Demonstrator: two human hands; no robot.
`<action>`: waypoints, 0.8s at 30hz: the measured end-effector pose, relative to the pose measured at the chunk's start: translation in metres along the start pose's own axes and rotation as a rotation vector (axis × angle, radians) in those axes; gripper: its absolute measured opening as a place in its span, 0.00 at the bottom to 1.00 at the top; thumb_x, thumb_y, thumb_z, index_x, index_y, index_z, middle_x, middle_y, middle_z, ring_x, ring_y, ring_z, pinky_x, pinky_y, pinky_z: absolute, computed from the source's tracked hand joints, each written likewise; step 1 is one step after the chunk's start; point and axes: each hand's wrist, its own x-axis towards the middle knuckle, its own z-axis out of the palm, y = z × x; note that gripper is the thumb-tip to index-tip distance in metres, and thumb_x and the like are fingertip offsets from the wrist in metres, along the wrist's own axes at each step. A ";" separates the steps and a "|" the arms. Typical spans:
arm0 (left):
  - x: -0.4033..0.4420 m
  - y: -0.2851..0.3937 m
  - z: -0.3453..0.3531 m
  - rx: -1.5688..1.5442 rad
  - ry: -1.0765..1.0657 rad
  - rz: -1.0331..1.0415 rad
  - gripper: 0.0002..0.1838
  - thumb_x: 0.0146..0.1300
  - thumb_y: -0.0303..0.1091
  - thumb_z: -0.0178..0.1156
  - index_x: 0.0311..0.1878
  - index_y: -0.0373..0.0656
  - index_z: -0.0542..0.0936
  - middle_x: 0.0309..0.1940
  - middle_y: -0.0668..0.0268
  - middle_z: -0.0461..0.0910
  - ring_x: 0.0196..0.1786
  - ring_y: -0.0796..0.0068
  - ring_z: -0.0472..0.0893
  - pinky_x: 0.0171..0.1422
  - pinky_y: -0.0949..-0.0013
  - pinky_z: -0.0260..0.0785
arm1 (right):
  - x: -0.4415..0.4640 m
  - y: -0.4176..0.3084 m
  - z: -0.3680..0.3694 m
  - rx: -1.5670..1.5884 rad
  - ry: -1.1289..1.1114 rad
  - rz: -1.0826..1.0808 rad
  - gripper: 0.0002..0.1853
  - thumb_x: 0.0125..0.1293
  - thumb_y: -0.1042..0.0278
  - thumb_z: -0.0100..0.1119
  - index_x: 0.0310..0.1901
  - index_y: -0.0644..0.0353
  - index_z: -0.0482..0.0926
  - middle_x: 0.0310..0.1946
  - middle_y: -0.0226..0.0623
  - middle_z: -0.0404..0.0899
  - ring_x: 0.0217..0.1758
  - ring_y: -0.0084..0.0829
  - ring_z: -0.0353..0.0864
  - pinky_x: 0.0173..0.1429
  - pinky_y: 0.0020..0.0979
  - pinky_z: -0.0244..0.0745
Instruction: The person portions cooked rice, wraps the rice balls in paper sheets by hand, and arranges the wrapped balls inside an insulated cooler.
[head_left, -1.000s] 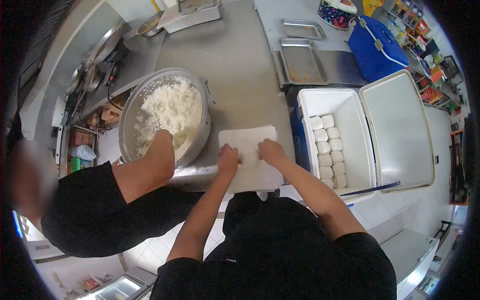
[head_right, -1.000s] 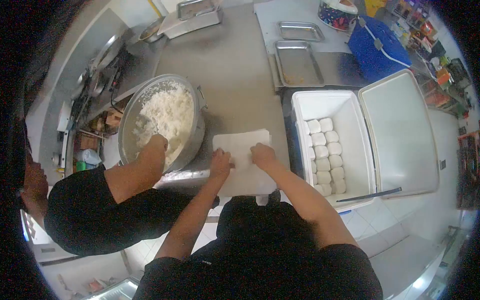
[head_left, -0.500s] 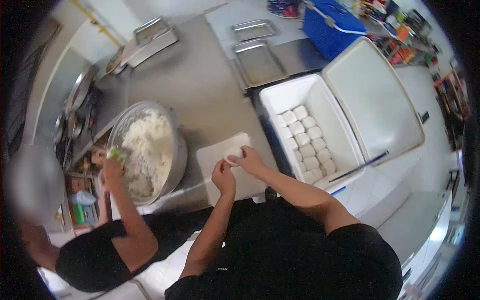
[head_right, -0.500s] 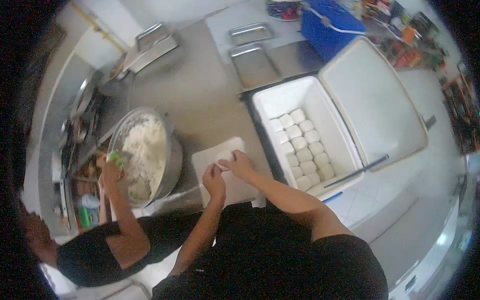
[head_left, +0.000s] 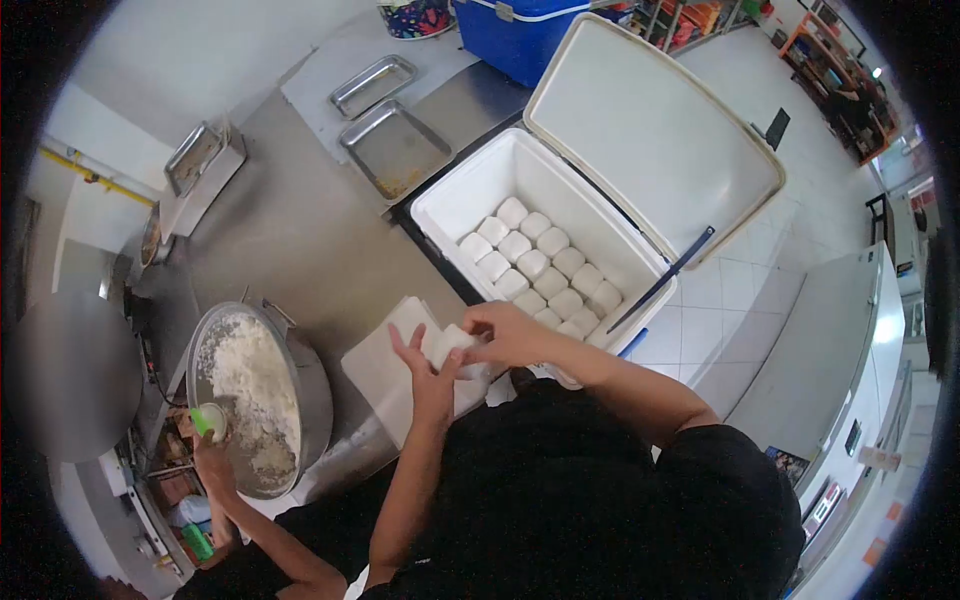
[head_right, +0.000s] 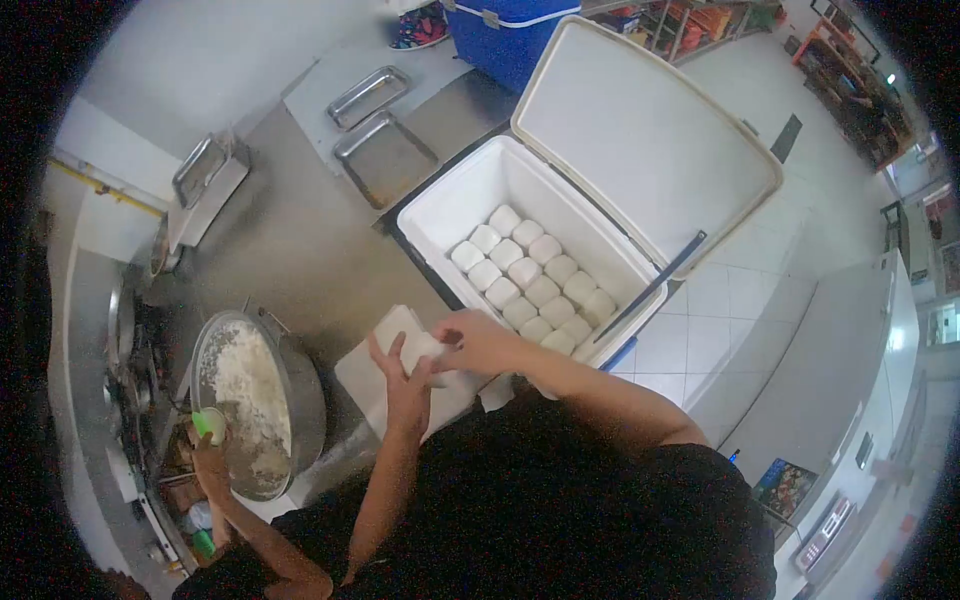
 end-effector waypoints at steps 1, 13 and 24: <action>0.000 0.002 0.001 0.027 -0.061 -0.018 0.63 0.60 0.26 0.75 0.85 0.55 0.36 0.81 0.48 0.47 0.75 0.50 0.65 0.75 0.51 0.68 | -0.003 -0.006 -0.022 -0.045 -0.038 0.006 0.16 0.58 0.68 0.79 0.41 0.63 0.79 0.37 0.35 0.82 0.44 0.24 0.80 0.49 0.33 0.79; -0.016 -0.041 -0.055 0.323 -0.025 0.094 0.44 0.70 0.22 0.64 0.82 0.49 0.50 0.69 0.51 0.73 0.68 0.58 0.77 0.68 0.56 0.74 | 0.016 0.183 -0.085 -0.793 -0.537 0.336 0.26 0.54 0.57 0.77 0.53 0.59 0.84 0.53 0.44 0.86 0.54 0.43 0.86 0.55 0.45 0.80; -0.058 -0.146 -0.170 0.754 0.156 0.136 0.16 0.70 0.32 0.67 0.56 0.35 0.79 0.50 0.56 0.81 0.55 0.65 0.81 0.59 0.61 0.79 | -0.045 0.201 -0.023 -0.350 -0.123 0.494 0.17 0.64 0.62 0.62 0.51 0.61 0.84 0.48 0.49 0.84 0.53 0.42 0.84 0.55 0.46 0.78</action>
